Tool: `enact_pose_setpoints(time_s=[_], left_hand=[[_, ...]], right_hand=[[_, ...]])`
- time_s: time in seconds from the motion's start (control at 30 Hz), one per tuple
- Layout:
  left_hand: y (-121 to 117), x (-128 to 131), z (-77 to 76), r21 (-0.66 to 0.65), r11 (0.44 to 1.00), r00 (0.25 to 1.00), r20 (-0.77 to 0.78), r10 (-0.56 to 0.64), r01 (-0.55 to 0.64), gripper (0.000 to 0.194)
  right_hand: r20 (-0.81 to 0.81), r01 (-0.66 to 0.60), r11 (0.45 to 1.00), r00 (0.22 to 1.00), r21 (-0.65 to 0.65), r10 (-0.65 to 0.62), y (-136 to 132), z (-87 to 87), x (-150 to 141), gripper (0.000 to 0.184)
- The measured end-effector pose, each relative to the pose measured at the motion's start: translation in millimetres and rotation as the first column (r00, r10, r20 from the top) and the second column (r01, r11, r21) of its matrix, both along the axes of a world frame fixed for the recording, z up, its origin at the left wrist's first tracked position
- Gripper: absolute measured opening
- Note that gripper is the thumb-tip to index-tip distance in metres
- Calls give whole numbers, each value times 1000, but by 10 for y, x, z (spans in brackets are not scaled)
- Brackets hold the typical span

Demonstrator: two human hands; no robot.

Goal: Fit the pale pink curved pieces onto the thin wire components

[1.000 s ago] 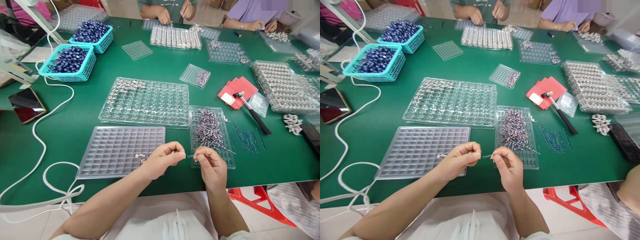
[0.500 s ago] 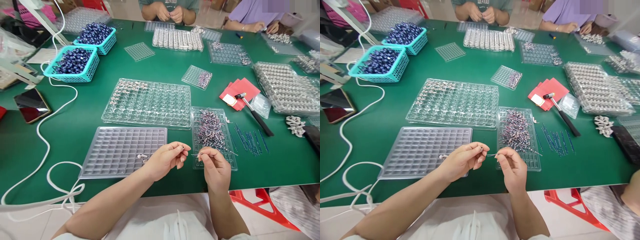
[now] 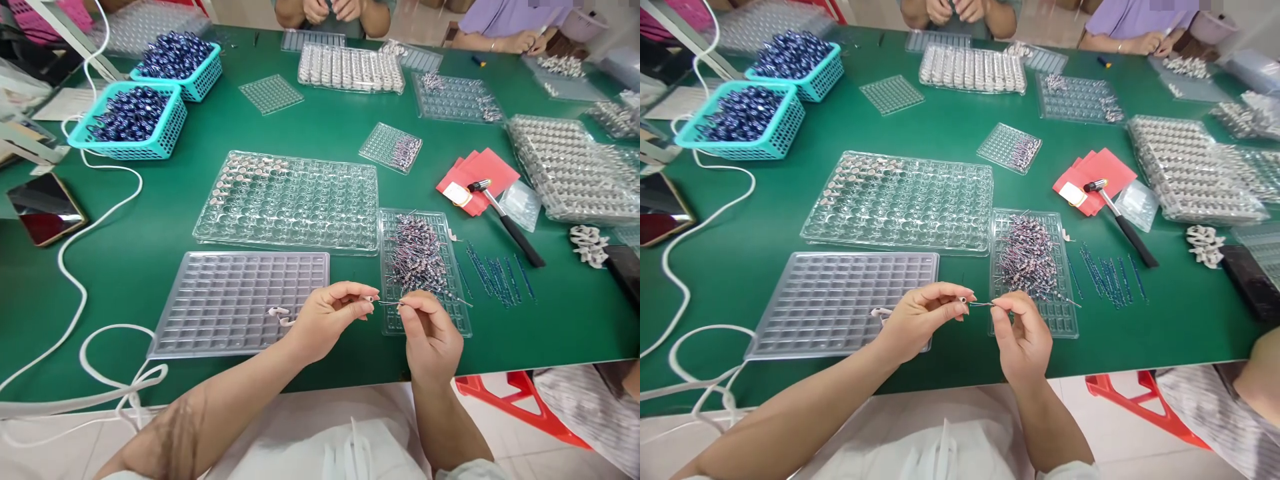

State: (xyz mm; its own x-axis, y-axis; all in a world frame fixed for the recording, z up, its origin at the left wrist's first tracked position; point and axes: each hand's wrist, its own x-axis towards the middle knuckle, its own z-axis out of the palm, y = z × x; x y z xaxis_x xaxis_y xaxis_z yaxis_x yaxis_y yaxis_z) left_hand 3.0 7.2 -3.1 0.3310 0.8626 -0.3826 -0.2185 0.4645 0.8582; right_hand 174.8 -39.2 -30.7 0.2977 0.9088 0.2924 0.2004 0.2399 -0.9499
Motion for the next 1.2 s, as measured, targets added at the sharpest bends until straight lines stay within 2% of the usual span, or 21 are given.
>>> enact_pose_setpoints(time_s=[0.47, 0.73, 1.0, 1.2], left_hand=[[-18, 17, 14, 27, 999, 1000, -9, 24, -24, 15], [-24, 21, -3, 98, 995, 1000, -19, 20, -18, 15], [-50, 18, -60, 240, 971, 984, -174, 46, -3, 20], [-48, -14, -102, 414, 908, 948, -310, 74, 65, 10]], right_hand=[[75, 12, 993, 997, -118, -3, -10, 33, -7, 7], [148, 22, 997, 989, -73, -11, 6, 47, -17, 7], [263, -40, 995, 965, 90, 15, 25, 1, -25, 20], [398, -71, 994, 917, 77, 35, 37, 46, -33, 19]])
